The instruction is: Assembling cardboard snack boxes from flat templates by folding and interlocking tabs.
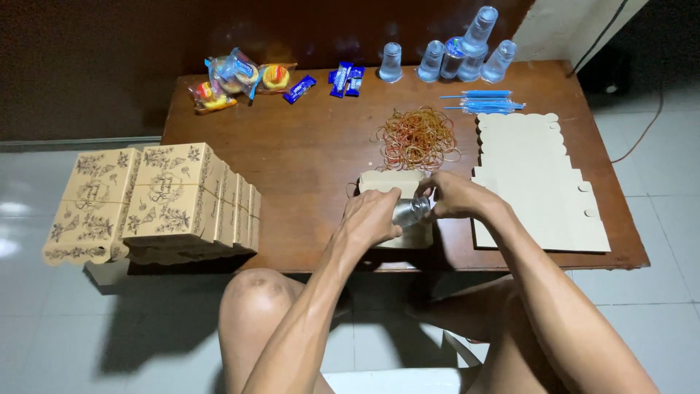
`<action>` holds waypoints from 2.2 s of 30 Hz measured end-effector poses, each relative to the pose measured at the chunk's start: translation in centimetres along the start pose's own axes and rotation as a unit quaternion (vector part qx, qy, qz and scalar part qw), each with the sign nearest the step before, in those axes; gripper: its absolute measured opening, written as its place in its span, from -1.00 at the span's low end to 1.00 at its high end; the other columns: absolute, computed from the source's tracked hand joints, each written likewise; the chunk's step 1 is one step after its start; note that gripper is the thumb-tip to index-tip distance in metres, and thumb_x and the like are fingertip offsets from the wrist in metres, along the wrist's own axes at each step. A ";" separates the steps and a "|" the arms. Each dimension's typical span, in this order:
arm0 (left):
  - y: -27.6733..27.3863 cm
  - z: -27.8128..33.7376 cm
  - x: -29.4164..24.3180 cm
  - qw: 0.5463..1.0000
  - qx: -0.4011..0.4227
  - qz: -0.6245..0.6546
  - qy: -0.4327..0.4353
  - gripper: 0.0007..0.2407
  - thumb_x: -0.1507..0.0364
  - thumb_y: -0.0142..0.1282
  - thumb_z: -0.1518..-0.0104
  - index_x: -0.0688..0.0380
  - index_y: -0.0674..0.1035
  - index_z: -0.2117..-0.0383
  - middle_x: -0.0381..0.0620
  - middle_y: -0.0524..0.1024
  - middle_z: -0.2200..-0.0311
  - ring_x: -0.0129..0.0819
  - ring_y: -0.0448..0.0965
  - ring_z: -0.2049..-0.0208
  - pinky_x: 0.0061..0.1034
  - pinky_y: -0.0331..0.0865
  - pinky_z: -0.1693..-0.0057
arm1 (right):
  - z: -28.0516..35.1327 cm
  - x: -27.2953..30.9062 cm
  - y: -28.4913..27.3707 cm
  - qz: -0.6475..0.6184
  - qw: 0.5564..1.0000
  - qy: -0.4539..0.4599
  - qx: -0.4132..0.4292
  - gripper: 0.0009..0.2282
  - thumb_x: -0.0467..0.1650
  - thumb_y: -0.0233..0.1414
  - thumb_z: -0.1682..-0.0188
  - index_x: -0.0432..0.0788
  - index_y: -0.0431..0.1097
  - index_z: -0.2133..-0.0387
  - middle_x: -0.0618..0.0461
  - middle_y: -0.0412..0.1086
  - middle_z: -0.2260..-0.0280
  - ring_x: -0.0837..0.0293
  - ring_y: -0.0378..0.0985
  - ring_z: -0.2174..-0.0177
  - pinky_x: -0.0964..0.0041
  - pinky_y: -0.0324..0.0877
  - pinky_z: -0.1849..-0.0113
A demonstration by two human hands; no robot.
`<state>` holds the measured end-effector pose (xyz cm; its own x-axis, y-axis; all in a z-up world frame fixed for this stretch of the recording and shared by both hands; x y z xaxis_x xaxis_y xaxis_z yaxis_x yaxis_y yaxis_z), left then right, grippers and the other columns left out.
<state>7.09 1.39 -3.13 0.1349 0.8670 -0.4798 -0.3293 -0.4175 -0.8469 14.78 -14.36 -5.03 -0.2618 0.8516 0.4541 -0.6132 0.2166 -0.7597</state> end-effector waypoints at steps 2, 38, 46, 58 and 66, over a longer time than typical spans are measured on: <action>0.4 -0.4 0.1 1.000 0.004 -0.007 0.005 -0.57 0.28 0.37 0.12 0.14 0.53 0.11 0.14 0.62 0.31 0.18 0.64 0.10 0.03 0.50 0.02 | -1.6 -0.8 1.4 0.036 0.999 0.000 0.000 -0.52 -0.29 0.47 0.42 0.02 0.63 0.14 -0.07 0.55 0.22 -0.10 0.63 0.15 0.03 0.53 0.07; 11.6 -4.8 3.2 0.993 0.034 -0.109 0.037 -0.47 0.57 0.24 0.08 0.31 0.47 -0.15 0.14 0.65 0.24 0.11 0.57 0.06 0.03 0.50 0.00 | -5.1 -1.1 8.6 0.264 0.962 -0.048 -0.050 -0.82 -0.47 0.18 0.37 -0.33 0.57 0.49 -0.29 0.52 0.55 -0.23 0.67 0.47 -0.12 0.58 0.43; 11.9 -4.7 3.1 0.992 0.037 -0.114 0.041 -0.52 0.56 0.25 0.07 0.33 0.49 -0.09 0.13 0.63 0.20 0.09 0.54 0.02 0.08 0.49 0.01 | -6.0 -2.0 9.2 0.282 0.956 -0.053 -0.057 -0.84 -0.51 0.15 0.35 -0.29 0.61 0.48 -0.29 0.54 0.54 -0.23 0.67 0.45 -0.09 0.58 0.42; 7.6 -3.3 1.2 0.992 0.005 -0.115 0.046 -0.65 0.65 0.19 0.09 0.31 0.60 0.09 0.12 0.58 0.21 0.08 0.50 0.04 0.09 0.44 0.02 | -5.3 -1.4 7.7 0.247 0.968 -0.011 -0.028 -0.84 -0.45 0.18 0.32 -0.20 0.63 0.46 -0.30 0.55 0.49 -0.28 0.68 0.40 -0.15 0.58 0.37; 7.5 -3.4 1.5 0.991 -0.019 -0.128 0.031 -0.68 0.65 0.20 0.09 0.27 0.61 0.12 0.12 0.56 0.24 0.09 0.53 0.09 0.11 0.42 0.04 | -7.3 -4.2 9.7 0.241 0.970 -0.012 -0.042 -0.85 -0.44 0.16 0.28 -0.23 0.62 0.45 -0.31 0.56 0.45 -0.27 0.68 0.36 -0.16 0.58 0.33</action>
<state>8.01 -1.37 -10.94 0.2674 0.9279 -0.2599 -0.2408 -0.1968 -0.9504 15.33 -12.33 -17.68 -0.5205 0.8526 0.0467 -0.3535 -0.1653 -0.9207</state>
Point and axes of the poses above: each hand's wrist, its own z-axis away from the middle knuckle, its own y-axis out of the palm, x = y × z, the point moved 6 cm from there along -z, towards the middle knuckle
